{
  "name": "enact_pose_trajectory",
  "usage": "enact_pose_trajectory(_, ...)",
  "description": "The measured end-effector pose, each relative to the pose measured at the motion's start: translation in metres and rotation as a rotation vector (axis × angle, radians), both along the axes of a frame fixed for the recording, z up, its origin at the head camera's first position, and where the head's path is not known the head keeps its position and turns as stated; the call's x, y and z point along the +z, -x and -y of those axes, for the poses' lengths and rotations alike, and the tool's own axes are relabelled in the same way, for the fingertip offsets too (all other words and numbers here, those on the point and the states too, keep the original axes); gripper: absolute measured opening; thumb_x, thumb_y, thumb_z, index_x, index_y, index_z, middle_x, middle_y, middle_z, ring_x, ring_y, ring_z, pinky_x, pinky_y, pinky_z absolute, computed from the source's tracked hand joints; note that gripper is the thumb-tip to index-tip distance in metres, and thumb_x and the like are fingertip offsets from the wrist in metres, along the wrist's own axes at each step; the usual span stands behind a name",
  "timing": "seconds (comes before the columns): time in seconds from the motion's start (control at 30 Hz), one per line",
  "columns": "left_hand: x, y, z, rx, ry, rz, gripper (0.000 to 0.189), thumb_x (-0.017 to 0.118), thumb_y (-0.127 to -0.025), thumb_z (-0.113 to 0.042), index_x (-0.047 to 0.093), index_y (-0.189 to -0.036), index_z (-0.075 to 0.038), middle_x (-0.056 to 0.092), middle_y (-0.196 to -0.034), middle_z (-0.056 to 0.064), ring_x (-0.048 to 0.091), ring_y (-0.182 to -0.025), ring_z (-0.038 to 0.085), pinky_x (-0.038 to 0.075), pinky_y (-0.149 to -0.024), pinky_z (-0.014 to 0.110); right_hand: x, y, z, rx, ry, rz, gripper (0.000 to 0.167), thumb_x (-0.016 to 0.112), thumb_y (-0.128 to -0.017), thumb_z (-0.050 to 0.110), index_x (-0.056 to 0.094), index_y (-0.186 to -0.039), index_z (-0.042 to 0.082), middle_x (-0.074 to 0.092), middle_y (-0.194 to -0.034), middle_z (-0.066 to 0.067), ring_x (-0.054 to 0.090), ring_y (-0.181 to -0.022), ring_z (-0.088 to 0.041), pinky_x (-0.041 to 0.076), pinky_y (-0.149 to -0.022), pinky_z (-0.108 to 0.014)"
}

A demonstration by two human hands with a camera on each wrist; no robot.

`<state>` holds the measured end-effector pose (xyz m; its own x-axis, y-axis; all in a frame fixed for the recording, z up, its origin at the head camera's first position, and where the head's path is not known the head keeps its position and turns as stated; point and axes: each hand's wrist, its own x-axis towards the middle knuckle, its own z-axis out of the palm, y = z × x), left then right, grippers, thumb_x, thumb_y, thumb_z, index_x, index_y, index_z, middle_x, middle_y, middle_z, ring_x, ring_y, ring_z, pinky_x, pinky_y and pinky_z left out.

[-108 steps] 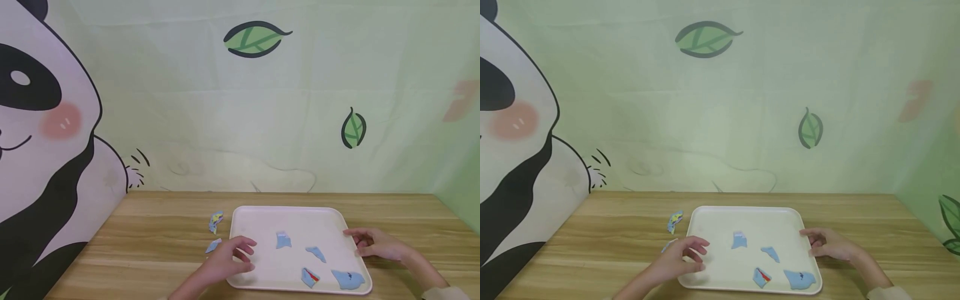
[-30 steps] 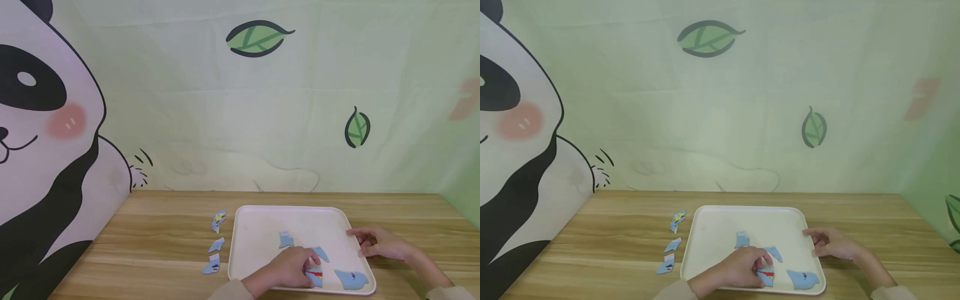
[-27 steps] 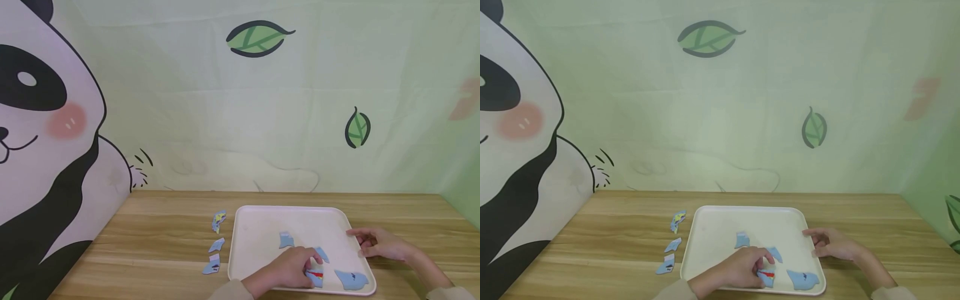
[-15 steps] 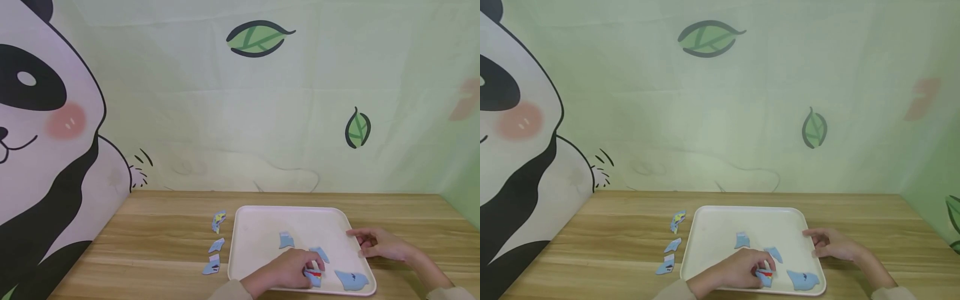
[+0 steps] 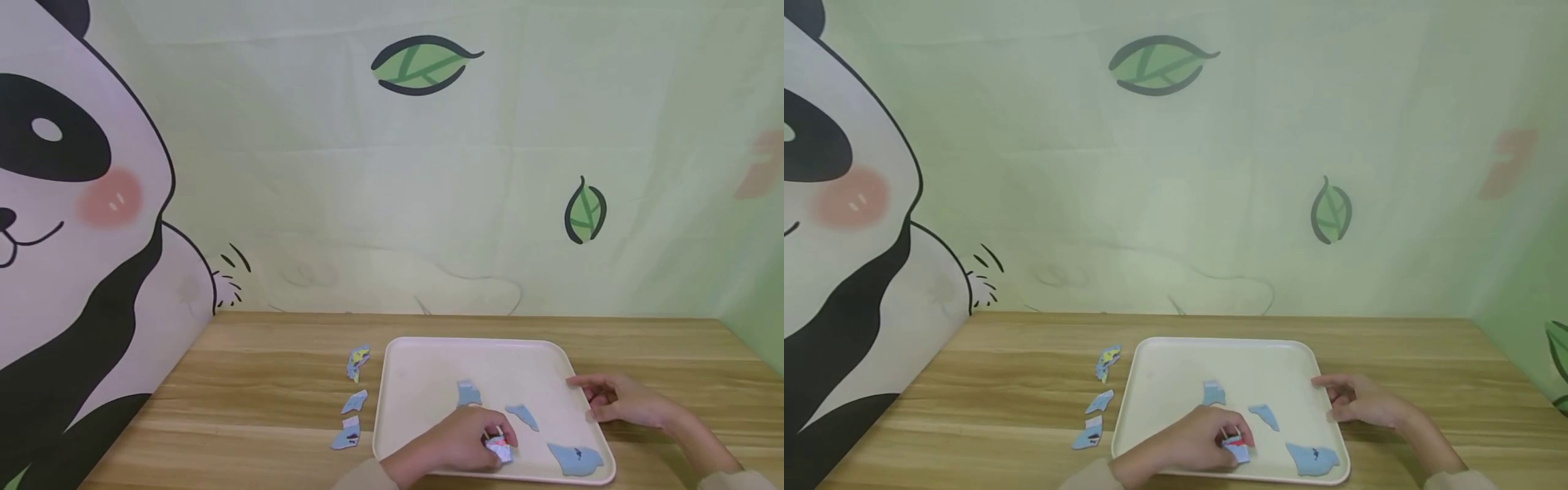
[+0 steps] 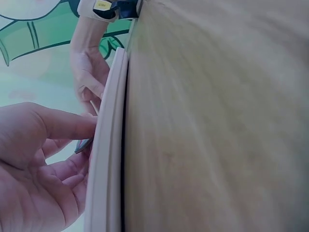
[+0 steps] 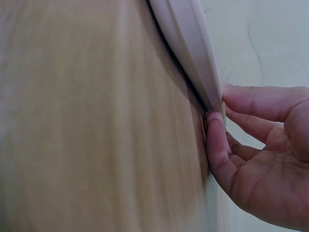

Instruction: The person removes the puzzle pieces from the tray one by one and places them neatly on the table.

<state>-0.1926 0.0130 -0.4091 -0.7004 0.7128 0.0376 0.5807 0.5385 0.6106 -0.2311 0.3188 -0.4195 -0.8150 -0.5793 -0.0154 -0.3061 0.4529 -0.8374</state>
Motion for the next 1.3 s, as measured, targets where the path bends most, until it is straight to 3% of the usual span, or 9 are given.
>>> enact_pose_trajectory(0.3,0.001,-0.001,0.019,0.054,-0.164,0.138,0.027,0.068,-0.068,-0.002,0.066,-0.091,-0.017,0.055,-0.080,-0.012,0.048,-0.066,-0.003,0.042,-0.064,0.013,0.000,-0.001,0.000,-0.005,-0.006,-0.011,0.055,0.064,-0.080,0.003,0.037,-0.119,-0.025,0.050,-0.093,-0.009,0.048,-0.077,0.000,0.044,-0.066,-0.017)
enact_pose_trajectory(0.47,0.007,-0.003,0.034,0.073,-0.235,0.176,0.027,0.068,-0.069,0.001,0.065,-0.092,-0.013,0.055,-0.078,-0.011,0.049,-0.063,-0.001,0.043,-0.062,0.014,0.000,-0.002,-0.001,-0.009,-0.017,-0.019,0.056,0.064,-0.080,0.004,0.037,-0.119,-0.025,0.050,-0.094,-0.010,0.047,-0.076,0.000,0.045,-0.065,-0.017)
enact_pose_trajectory(0.83,0.013,0.005,0.078,0.187,-0.379,0.239,0.025,0.066,-0.071,0.004,0.063,-0.095,-0.002,0.058,-0.080,0.000,0.053,-0.063,0.006,0.045,-0.056,0.018,0.001,0.000,0.000,0.010,0.010,-0.005,0.055,0.064,-0.080,0.002,0.036,-0.119,-0.026,0.052,-0.094,-0.011,0.049,-0.077,0.000,0.045,-0.065,-0.017)
enact_pose_trajectory(1.03,0.008,0.011,0.101,0.279,-0.443,0.334,0.029,0.065,-0.072,0.003,0.061,-0.101,0.002,0.055,-0.081,0.002,0.051,-0.063,0.010,0.043,-0.054,0.019,0.000,0.001,-0.001,0.011,0.007,-0.003,0.056,0.064,-0.080,0.003,0.036,-0.119,-0.025,0.052,-0.094,-0.011,0.049,-0.078,0.000,0.045,-0.066,-0.018)
enact_pose_trajectory(1.3,0.002,0.019,0.127,0.329,-0.464,0.340,0.031,0.065,-0.075,0.001,0.059,-0.105,0.003,0.055,-0.083,0.004,0.051,-0.065,0.013,0.046,-0.054,0.022,0.000,0.001,0.000,-0.002,0.000,0.000,0.058,0.065,-0.079,0.004,0.036,-0.120,-0.024,0.052,-0.095,-0.012,0.049,-0.078,0.000,0.045,-0.066,-0.018)
